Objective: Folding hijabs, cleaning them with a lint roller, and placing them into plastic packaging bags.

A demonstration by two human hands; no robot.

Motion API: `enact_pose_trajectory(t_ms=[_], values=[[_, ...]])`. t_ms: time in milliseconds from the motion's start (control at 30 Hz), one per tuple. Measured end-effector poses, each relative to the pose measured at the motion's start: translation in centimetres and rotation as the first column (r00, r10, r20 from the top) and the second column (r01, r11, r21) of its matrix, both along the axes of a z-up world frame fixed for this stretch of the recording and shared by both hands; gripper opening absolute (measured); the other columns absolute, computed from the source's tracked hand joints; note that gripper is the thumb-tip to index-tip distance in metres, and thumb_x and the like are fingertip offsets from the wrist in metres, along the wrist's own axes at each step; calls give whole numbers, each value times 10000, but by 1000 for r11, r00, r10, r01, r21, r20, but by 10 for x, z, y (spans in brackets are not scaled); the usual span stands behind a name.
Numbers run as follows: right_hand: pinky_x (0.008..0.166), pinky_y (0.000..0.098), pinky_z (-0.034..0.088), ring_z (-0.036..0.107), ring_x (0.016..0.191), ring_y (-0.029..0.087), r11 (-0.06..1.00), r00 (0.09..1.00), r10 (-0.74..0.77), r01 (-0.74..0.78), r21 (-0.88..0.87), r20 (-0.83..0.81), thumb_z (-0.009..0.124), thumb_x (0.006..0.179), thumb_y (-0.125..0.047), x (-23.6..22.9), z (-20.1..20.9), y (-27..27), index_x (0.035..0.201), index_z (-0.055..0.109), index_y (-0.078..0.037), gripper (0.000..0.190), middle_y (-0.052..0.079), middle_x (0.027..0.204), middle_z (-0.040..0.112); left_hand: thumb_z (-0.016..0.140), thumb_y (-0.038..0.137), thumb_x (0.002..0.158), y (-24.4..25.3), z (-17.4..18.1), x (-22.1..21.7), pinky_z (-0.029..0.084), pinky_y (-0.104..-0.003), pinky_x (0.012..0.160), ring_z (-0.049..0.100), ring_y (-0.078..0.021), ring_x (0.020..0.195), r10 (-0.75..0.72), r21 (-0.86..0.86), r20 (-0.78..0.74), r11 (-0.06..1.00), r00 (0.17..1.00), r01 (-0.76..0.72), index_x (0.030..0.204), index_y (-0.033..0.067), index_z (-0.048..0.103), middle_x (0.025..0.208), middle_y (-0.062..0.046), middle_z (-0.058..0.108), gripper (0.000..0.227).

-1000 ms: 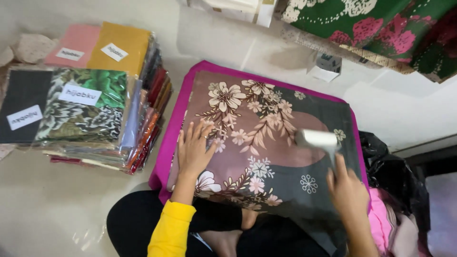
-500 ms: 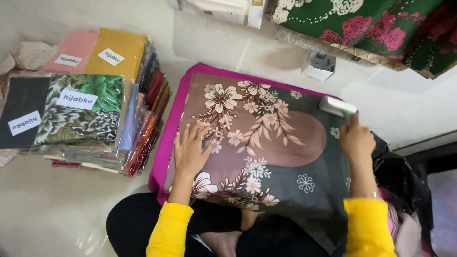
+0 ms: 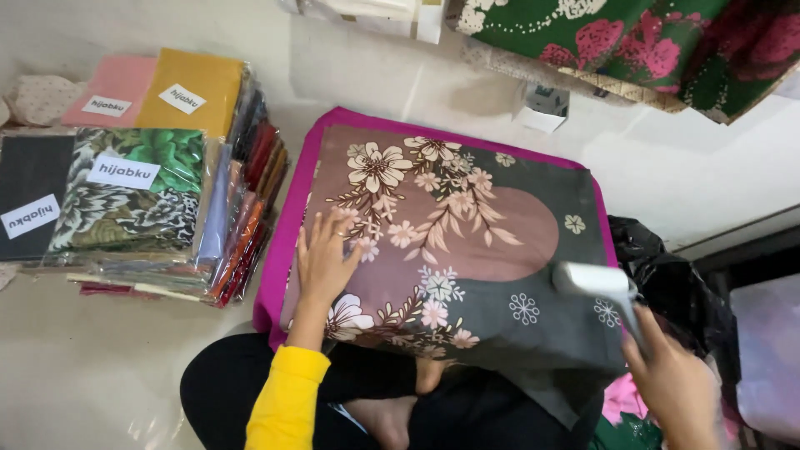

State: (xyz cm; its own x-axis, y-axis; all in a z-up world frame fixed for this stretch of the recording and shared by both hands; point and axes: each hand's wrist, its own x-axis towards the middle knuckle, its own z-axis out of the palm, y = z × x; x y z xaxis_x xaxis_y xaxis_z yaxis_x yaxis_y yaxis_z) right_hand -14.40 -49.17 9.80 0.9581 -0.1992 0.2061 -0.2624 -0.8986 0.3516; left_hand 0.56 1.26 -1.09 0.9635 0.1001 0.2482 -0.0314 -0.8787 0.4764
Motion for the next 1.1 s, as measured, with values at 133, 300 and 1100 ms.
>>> enact_pose_trajectory(t_ms=[133, 300, 1100], values=[[711, 397, 616, 782, 760, 267, 970, 996, 21, 1, 244, -89, 652, 865, -446, -35, 1, -57, 1531, 522, -449, 678, 61, 941, 787, 594, 232, 900, -1, 60, -57, 323, -473, 1170, 402, -304, 1451, 89, -269, -12, 959, 996, -89, 1372, 224, 596, 1531, -64, 501, 472], [596, 357, 561, 727, 586, 219, 885, 975, 221, -202, 418, 5, 771, 801, -235, -28, 12, -56, 1427, 680, -234, 632, 86, 877, 803, 723, 79, 871, 10, 35, -140, 438, -355, 842, 500, -235, 889, 352, -502, 268, 845, 897, -182, 1107, 39, 585, 997, -94, 496, 276], [630, 449, 449, 550, 731, 380, 851, 847, -5, -275, 448, 531, 701, 1410, -133, 28, -37, -214, 1238, 701, 200, 375, 263, 993, 648, 830, 185, 781, 18, -98, -189, 565, -317, 748, 724, -216, 796, 214, -708, -331, 587, 919, -392, 1038, -33, 677, 930, -147, 775, 370]])
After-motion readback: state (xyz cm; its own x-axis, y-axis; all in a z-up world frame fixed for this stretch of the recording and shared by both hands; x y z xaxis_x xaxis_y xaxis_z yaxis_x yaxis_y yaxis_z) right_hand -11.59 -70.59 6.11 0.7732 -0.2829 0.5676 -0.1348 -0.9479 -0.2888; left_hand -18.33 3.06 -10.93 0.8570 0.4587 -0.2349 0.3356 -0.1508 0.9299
